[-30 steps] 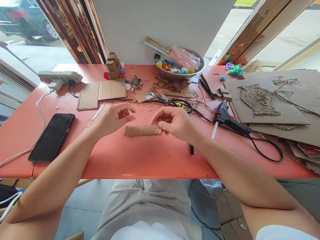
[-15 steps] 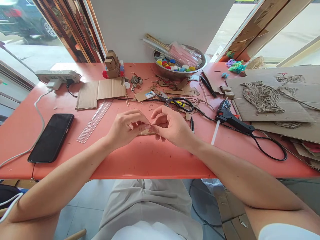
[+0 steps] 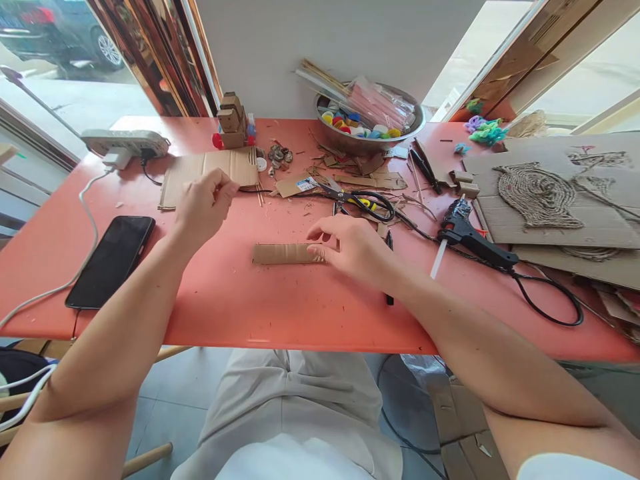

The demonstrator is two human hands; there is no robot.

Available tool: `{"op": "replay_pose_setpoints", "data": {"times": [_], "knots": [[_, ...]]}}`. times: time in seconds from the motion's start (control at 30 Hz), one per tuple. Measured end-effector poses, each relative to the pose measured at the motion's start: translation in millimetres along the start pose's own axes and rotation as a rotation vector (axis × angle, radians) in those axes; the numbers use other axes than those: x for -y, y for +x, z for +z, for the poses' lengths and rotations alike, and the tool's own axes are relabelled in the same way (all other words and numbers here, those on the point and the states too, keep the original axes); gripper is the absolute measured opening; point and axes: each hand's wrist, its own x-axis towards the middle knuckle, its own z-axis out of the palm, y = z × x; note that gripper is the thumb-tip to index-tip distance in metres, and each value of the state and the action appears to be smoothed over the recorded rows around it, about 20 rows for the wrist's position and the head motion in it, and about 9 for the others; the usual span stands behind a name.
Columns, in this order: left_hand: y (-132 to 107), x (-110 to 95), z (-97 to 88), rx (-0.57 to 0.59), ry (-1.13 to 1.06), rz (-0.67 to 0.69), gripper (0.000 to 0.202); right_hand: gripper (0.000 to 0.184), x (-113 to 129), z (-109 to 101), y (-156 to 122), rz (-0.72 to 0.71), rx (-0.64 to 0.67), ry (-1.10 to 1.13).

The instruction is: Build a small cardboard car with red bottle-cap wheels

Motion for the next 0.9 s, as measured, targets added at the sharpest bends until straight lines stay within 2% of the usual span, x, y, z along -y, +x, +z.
{"op": "replay_pose_setpoints", "data": {"times": [0.1, 0.17, 0.3, 0.4, 0.5, 0.57, 0.67, 0.77, 0.83, 0.9], "knots": [[2, 1, 3.9, 0.002, -0.029, -0.045, 0.034, 0.016, -2, 3, 0, -0.018, 0.073, -0.058], [2, 6, 5.4, 0.006, -0.043, 0.051, 0.028, 0.021, -1, 4, 0, -0.03, 0.104, -0.076], [1, 19, 8.2, 0.112, -0.012, 0.283, 0.003, 0.021, 0, 2, -1, -0.028, 0.136, -0.088], [-6, 21, 15.5, 0.241, 0.014, 0.36, 0.013, 0.027, -2, 0, -1, -0.004, 0.16, -0.068], [-16, 15, 25.0, 0.423, 0.015, 0.433, 0.023, 0.029, -2, -1, -1, 0.028, 0.174, -0.045], [-21, 12, 28.7, 0.504, 0.019, 0.442, 0.025, 0.027, 0, -2, 0, 0.049, 0.17, -0.045], [-23, 10, 26.6, 0.534, 0.055, 0.374, 0.025, 0.025, 3, -3, 0, 0.07, 0.158, -0.038], [-16, 12, 18.2, 0.605, 0.082, 0.279, 0.025, 0.017, 3, -5, 0, 0.081, 0.14, 0.021], [-11, 13, 13.2, 0.675, 0.078, 0.255, 0.024, 0.008, 1, -6, 2, 0.115, 0.144, 0.087], [-7, 14, 11.1, 0.698, 0.046, 0.247, 0.024, 0.003, -1, -8, 4, 0.169, 0.166, 0.166]]}}
